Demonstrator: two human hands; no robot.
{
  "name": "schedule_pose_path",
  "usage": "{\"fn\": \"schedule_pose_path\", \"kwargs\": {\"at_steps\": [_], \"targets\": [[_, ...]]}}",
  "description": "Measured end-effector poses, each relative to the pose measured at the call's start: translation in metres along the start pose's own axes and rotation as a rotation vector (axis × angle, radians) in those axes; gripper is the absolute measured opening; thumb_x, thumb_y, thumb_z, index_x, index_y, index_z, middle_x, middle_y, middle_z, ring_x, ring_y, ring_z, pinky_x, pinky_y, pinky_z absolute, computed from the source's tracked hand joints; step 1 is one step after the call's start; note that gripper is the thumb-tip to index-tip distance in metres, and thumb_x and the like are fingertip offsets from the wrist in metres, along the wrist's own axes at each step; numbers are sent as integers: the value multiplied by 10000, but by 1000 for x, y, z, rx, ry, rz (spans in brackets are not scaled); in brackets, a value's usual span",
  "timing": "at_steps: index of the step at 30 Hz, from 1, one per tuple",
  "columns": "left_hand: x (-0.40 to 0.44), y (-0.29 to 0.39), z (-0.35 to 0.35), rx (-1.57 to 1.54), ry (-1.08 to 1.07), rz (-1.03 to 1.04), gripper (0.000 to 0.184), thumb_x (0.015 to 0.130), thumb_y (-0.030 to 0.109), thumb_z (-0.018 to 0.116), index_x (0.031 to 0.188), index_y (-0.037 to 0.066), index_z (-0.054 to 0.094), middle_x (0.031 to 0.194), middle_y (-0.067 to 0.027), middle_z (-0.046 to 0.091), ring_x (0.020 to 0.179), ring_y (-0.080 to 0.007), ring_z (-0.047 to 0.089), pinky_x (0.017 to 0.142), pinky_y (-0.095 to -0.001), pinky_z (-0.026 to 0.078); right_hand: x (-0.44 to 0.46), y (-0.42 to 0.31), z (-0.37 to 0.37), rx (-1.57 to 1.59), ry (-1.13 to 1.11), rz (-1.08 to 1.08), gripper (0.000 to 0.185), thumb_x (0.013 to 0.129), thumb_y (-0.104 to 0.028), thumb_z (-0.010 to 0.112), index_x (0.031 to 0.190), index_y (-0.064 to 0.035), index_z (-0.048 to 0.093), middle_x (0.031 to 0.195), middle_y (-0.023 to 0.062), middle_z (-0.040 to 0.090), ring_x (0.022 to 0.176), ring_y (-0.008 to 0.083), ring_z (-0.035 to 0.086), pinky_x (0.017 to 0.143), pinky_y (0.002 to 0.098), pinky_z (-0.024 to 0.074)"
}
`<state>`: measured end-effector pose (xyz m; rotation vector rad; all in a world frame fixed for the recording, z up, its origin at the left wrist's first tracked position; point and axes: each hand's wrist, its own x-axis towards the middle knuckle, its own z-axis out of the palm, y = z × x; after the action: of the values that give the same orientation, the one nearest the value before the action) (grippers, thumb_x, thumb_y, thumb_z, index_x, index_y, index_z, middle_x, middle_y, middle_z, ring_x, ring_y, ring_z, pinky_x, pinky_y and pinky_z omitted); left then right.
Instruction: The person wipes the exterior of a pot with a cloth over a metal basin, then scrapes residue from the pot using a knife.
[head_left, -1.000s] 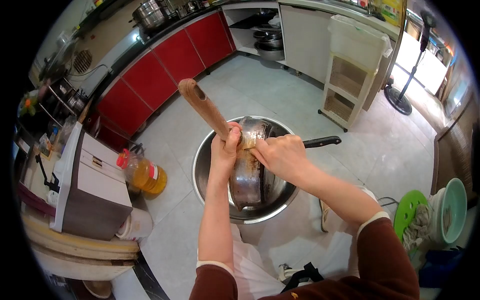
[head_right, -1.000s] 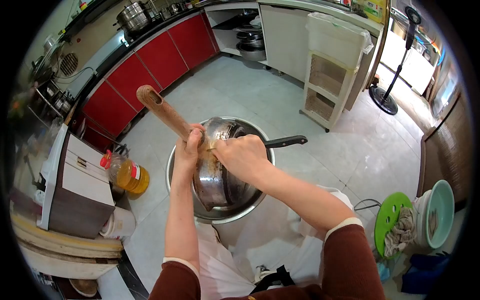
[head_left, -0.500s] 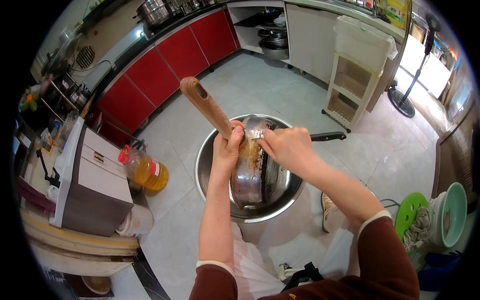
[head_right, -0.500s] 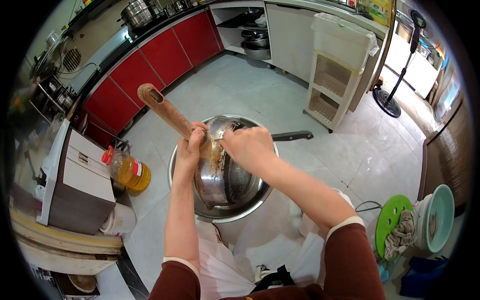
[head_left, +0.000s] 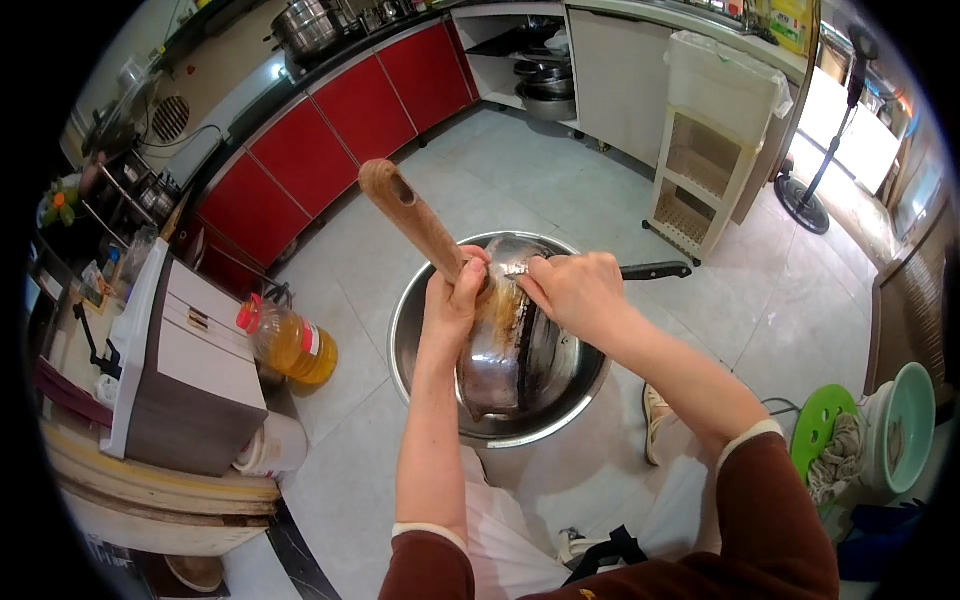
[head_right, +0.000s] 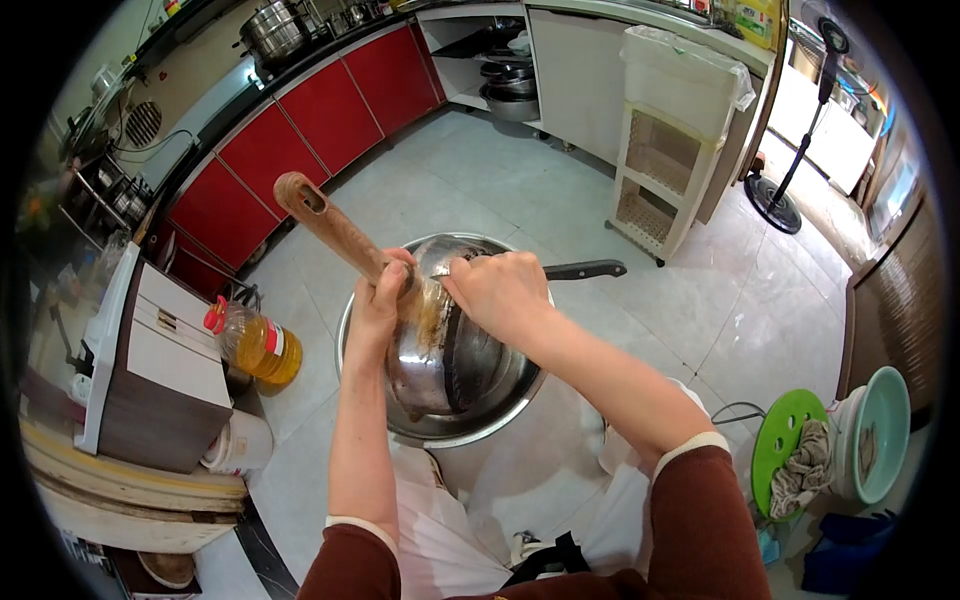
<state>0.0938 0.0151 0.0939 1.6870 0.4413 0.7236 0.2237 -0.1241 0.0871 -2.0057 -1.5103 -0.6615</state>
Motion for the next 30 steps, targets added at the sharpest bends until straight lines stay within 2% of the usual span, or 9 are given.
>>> {"fn": "schedule_pose_path", "kwargs": {"at_steps": [5,8,10,15,17,20,23,30], "targets": [[-3,1,-3,24,-15,4,442,876,482,604,1021,64,611,896,1,533,862,-111,492,778,-277,396,-1,-1,-1,15,2,-8,321,893,-370,639,718,-109,576,603,53,622,528,277,623,460,394,464],[-2,-3,-5,-19,-38,-37,453,874,483,606,1032,58,609,893,-1,541,856,-108,500,760,-275,402,3,7,0,-3,-18,0,293,889,-343,644,721,-104,624,601,67,647,549,266,657,492,395,501],[-3,-2,-4,5,-39,-5,457,876,482,605,1039,56,607,891,2,543,846,-104,502,745,-271,403,8,15,5,-5,-45,105,309,893,-363,634,721,-107,622,608,70,650,557,269,657,505,411,501],[-1,-6,-6,-28,-31,-7,459,885,476,596,1053,49,603,888,9,543,826,-94,501,717,-257,400,-2,3,5,47,-48,50,313,905,-376,615,745,-107,625,621,73,658,587,268,668,520,410,507],[-1,-3,-6,-23,-33,-8,442,893,466,585,1046,52,602,883,15,534,821,-94,495,720,-254,395,0,7,12,97,46,49,319,896,-358,643,708,-105,592,619,61,634,558,283,631,486,410,472],[-4,0,0,-48,10,-14,432,897,465,579,1040,58,606,875,23,524,812,-89,483,715,-250,385,3,7,6,48,-27,101,305,894,-365,628,733,-107,621,610,74,651,567,268,658,513,405,503],[-1,-4,-6,-30,-8,2,417,900,459,580,1034,66,611,871,29,518,805,-84,473,706,-247,376,-2,-1,4,58,-27,43,303,889,-366,633,733,-106,624,607,76,650,568,269,661,512,403,503],[-1,-7,-5,-26,24,31,378,911,433,581,1023,73,616,870,34,515,807,-81,470,709,-247,373,3,5,10,98,-5,93,303,882,-382,638,747,-111,654,608,89,649,585,290,665,523,418,506]]}}
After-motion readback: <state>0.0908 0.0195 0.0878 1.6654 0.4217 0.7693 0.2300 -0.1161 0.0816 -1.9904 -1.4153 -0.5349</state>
